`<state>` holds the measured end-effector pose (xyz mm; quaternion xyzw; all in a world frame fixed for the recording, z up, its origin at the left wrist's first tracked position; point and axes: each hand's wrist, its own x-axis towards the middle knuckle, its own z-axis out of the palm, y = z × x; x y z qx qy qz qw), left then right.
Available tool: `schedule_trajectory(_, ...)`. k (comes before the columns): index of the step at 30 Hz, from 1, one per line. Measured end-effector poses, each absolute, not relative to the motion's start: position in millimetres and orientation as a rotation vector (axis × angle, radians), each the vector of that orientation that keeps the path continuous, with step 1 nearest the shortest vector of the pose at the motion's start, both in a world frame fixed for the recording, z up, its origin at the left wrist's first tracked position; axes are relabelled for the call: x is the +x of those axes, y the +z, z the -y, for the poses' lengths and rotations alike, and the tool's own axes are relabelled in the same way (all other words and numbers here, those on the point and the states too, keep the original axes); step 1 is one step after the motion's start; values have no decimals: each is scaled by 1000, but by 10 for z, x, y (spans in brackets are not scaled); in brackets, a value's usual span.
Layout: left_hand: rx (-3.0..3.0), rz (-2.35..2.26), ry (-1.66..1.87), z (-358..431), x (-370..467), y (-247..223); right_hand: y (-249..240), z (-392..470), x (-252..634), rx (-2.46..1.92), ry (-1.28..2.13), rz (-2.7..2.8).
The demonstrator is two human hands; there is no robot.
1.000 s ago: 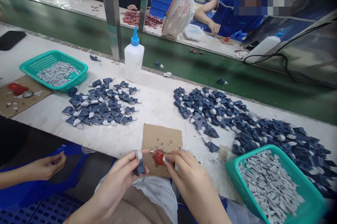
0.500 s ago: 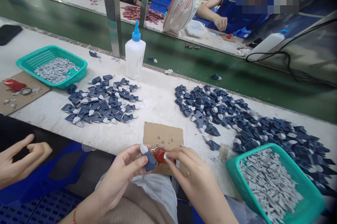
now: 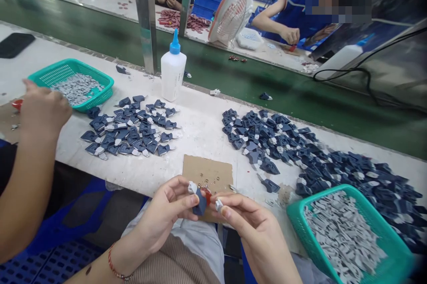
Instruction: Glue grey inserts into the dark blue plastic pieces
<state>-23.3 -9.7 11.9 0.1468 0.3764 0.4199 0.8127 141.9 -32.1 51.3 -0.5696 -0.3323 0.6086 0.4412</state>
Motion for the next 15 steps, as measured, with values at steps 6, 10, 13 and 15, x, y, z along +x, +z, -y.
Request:
schedule_trajectory(6,262,-830,946,109,-145,132,482,370,1337,-1468,1141,1220)
schedule_trajectory(10,229,-820,975,117,-113,167,486,391,1287,-1520,743,1546)
schedule_trajectory(13,227,-850,1014,123,-81,177,465,430,1247,-1513,498,1703)
schedule_trajectory(15,222,-869,1038,130,-60,177,435,454,1223,-1531,406,1760)
